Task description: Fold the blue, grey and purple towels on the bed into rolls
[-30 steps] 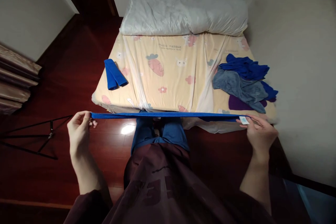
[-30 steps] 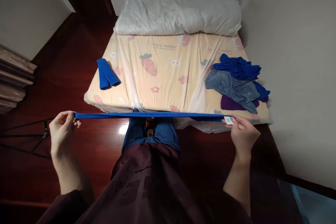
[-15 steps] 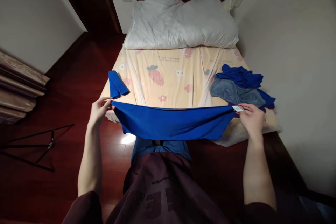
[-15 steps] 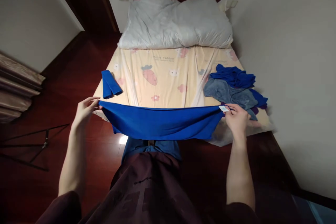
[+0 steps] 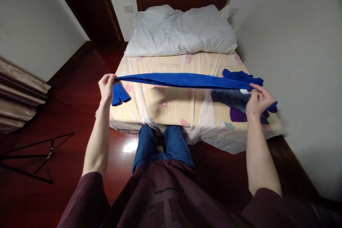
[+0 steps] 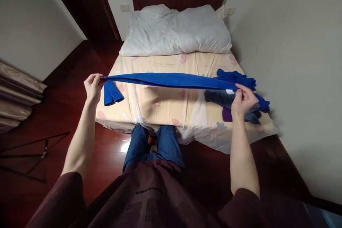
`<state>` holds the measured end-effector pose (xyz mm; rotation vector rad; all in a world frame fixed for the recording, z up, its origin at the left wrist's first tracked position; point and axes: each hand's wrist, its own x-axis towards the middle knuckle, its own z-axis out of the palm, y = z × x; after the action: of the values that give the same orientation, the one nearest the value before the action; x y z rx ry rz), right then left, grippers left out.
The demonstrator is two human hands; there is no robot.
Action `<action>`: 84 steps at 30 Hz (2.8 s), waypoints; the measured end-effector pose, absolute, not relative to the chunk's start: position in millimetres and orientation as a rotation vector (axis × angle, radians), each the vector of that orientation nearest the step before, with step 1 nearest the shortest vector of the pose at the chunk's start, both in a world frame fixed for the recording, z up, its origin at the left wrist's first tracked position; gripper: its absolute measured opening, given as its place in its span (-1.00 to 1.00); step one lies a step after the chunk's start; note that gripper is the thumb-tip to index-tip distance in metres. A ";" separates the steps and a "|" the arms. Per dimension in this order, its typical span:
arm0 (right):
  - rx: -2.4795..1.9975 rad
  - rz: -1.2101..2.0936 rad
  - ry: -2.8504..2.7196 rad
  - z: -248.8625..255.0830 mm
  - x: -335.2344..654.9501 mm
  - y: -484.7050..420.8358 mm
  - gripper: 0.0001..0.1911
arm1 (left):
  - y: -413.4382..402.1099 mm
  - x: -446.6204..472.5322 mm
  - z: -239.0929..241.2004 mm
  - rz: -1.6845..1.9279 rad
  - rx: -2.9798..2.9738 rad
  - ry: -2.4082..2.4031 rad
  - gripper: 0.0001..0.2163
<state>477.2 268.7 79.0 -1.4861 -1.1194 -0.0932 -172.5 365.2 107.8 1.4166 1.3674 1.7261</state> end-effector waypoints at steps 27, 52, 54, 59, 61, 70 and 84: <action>-1.982 0.397 -0.372 -167.2 426.6 212.9 -0.68 | 259.1 -200.5 -120.5 0.772 1.220 1.991 -0.78; -2.350 0.045 -1.468 -194.2 309.7 277.2 -0.30 | 487.1 -170.7 -102.0 0.316 2.011 1.800 -0.57; -2.349 0.009 -1.458 -192.1 308.0 277.9 -0.31 | 505.1 -172.5 -104.2 0.192 2.069 1.709 -0.58; -2.362 -0.018 -1.457 -190.7 304.8 279.6 -0.33 | 535.0 -186.7 -102.3 -0.013 2.083 1.697 -0.82; -2.368 -0.029 -1.461 -191.0 303.5 278.6 -0.34 | 540.9 -193.4 -100.3 -0.056 2.078 1.684 -0.90; -2.421 0.067 -1.358 -175.9 379.7 321.0 -0.48 | 531.5 -223.0 -126.4 0.295 1.949 1.897 -0.85; -2.395 0.203 -1.394 -168.8 475.5 449.3 -0.72 | 522.6 -190.1 -129.3 0.277 1.867 2.024 -0.70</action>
<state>475.5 449.3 -168.8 -2.3952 -1.3943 0.2027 -190.1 522.6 -129.3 1.8669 2.0236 0.2768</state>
